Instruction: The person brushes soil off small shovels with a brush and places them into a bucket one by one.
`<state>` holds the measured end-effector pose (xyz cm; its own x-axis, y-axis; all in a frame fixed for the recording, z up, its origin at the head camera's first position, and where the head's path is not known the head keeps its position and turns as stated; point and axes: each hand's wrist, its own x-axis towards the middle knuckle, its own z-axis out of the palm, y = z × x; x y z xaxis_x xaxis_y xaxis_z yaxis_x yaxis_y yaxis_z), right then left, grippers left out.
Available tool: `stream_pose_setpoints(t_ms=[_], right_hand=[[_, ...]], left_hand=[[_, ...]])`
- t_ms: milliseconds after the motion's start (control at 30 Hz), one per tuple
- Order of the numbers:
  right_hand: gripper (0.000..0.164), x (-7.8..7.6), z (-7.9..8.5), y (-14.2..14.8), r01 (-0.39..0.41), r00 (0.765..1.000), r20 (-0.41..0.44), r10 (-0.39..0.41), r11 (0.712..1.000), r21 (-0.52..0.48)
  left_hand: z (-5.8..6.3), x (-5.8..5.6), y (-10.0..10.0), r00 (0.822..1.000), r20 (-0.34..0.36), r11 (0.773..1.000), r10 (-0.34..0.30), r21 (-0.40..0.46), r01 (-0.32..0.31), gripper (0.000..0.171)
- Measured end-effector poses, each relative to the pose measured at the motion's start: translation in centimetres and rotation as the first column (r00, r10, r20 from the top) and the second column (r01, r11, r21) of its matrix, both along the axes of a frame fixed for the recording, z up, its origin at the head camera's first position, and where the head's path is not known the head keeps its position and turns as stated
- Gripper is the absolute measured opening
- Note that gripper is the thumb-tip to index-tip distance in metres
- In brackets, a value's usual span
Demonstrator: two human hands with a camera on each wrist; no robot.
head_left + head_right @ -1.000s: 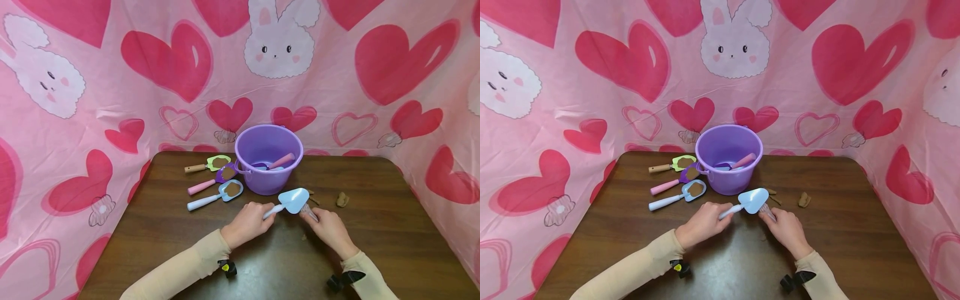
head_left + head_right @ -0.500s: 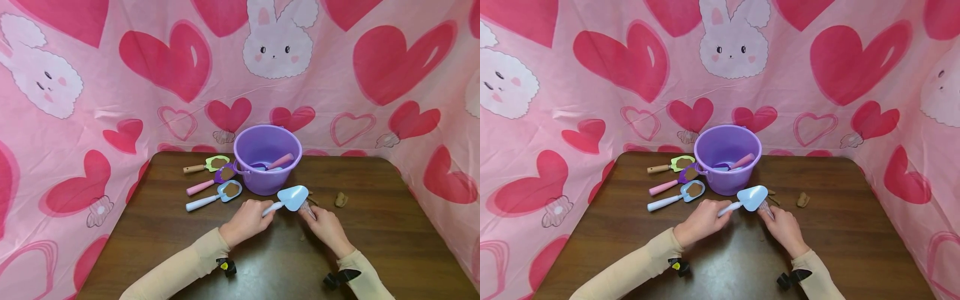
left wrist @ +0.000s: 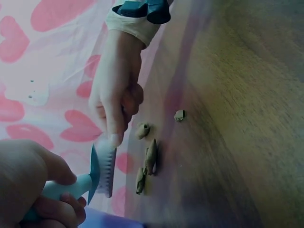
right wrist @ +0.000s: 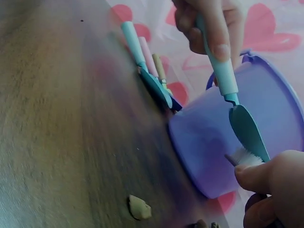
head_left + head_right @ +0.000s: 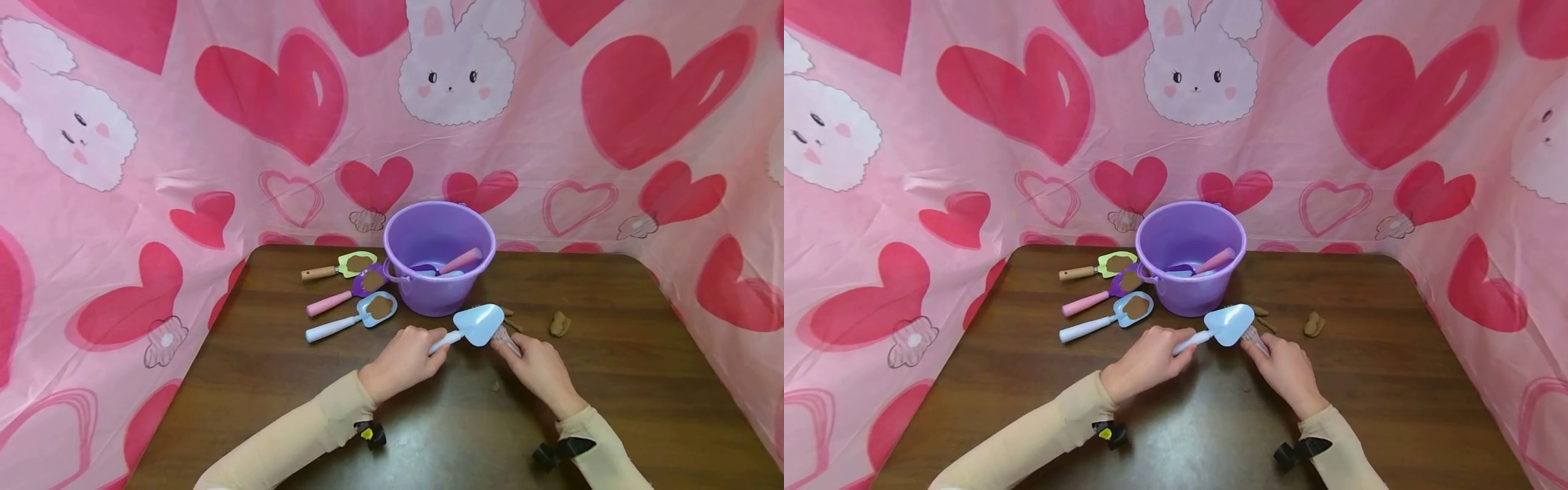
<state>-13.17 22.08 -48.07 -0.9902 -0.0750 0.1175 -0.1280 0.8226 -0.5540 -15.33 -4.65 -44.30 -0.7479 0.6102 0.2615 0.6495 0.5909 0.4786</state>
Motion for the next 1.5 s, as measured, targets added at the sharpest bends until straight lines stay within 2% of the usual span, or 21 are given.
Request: stream_pose_setpoints(t_ms=[167, 400, 567, 733, 933, 1133, 1267, 1500], right_hand=[[0.035, -0.2, 0.3, 1.0, 0.022, 1.0, 0.011, -0.022, 1.0, 0.002], [0.037, -0.1, 0.0, 1.6, 0.039, 0.999, 0.001, -0.039, 0.999, 0.019], [0.034, 0.4, -0.1, 0.9, -0.001, 1.0, 0.031, 0.0, 1.0, 0.007], [0.033, 0.7, -0.1, 0.2, -0.043, 0.998, 0.037, 0.044, 0.999, -0.014], [0.035, 0.7, 0.1, 0.6, -0.003, 0.999, 0.042, 0.005, 0.999, -0.037], [0.036, 0.5, 0.3, 1.5, 0.048, 0.999, 0.006, -0.048, 0.999, -0.013], [0.036, 0.5, 0.1, 1.7, 0.079, 0.996, 0.036, -0.079, 0.997, -0.009], [0.035, 0.5, -0.2, 0.9, 0.046, 0.996, 0.072, -0.045, 0.999, -0.011]], left_hand=[[0.0, 0.0, 0.3, 1.0, -0.017, 1.0, -0.017, 0.0, 0.017, 0.021], [-0.1, 0.3, 0.4, 1.0, -0.029, 1.0, 0.0, 0.022, 0.001, 0.022], [0.1, 0.3, 0.8, 0.998, -0.062, 0.998, 0.027, 0.06, -0.024, 0.021], [0.3, 0.2, 1.1, 0.998, -0.047, 0.998, 0.042, 0.042, -0.04, 0.022], [0.1, 0.3, 1.0, 0.999, -0.038, 1.0, 0.03, 0.002, -0.03, 0.026], [0.0, 0.2, 0.8, 1.0, -0.013, 1.0, 0.004, -0.001, -0.004, 0.022], [0.0, 0.0, 0.7, 1.0, 0.001, 1.0, 0.019, 0.018, -0.019, 0.019], [0.1, 0.0, 1.3, 0.998, -0.045, 0.998, 0.042, 0.042, -0.041, 0.016]])
